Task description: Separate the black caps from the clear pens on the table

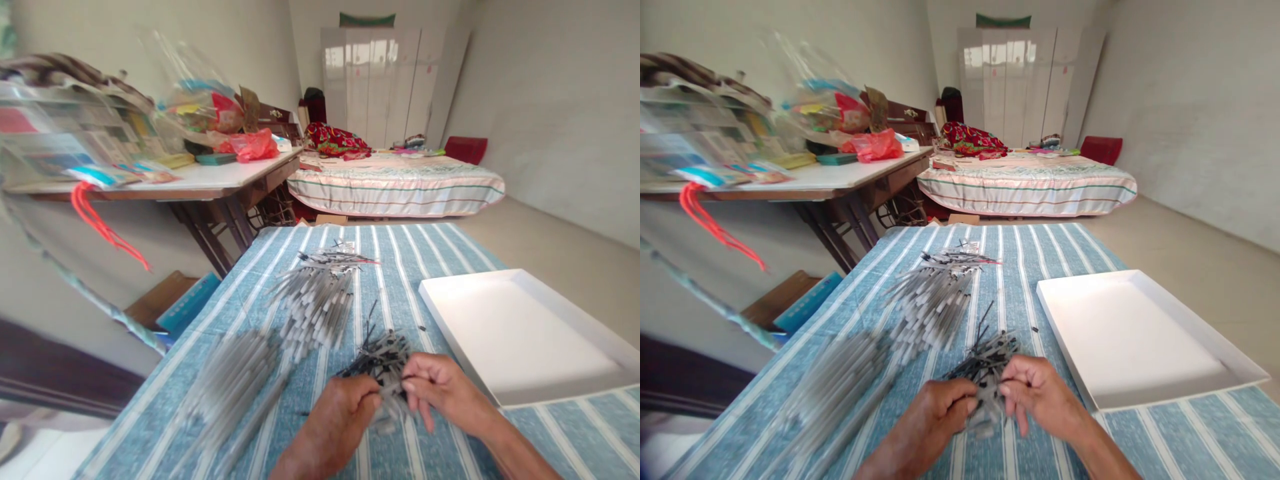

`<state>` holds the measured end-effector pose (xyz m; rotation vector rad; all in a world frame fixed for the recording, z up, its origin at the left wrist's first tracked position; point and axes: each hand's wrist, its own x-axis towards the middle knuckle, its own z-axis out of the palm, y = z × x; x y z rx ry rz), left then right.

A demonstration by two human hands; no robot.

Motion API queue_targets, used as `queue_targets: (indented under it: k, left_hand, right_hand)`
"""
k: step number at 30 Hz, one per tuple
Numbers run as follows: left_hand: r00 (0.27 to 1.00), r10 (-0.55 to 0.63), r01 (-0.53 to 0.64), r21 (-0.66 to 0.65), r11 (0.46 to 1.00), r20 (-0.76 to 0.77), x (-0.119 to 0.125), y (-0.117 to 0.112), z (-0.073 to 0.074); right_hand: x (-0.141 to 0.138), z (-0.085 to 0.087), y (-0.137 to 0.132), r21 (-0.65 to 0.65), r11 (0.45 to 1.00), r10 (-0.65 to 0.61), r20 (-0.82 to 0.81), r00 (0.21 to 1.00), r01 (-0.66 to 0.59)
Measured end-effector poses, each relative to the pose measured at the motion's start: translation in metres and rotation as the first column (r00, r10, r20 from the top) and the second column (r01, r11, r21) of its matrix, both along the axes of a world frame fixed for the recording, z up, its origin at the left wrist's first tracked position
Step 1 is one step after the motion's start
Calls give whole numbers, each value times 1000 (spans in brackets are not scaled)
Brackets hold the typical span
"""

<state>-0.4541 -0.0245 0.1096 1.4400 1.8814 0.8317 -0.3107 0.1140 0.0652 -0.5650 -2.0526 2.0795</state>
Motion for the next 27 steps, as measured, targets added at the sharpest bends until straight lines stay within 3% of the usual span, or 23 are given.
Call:
queue_targets:
  k: [3, 8, 15, 19, 24, 27]
  left_hand:
    - [996, 47, -44, -38, 998, 75, -3, -1, -3]
    - [984, 119, -117, -23, 993, 129, -4, 1, -7]
    - [993, 62, -61, -16, 998, 99, 1, 4, -3]
    - [991, 55, -46, -79, 996, 119, -20, -5, 6]
    - [944, 279, -268, -81, 960, 179, -65, -27, 15]
    - [846, 429, -462, 35, 886, 317, -73, -30, 14]
  right_hand:
    - [0, 2, 3, -34, 999, -8, -15, 1000, 8]
    - [-3, 0, 0, 16, 992, -129, 36, 991, 128]
    - [-2, 1, -4, 109, 982, -155, 9, 988, 153]
    - [4, 6, 11, 62, 973, -219, -28, 975, 220]
    - [7, 9, 23, -51, 904, -428, -90, 899, 425]
    - [3, 3, 20, -66, 910, -413, -86, 907, 409]
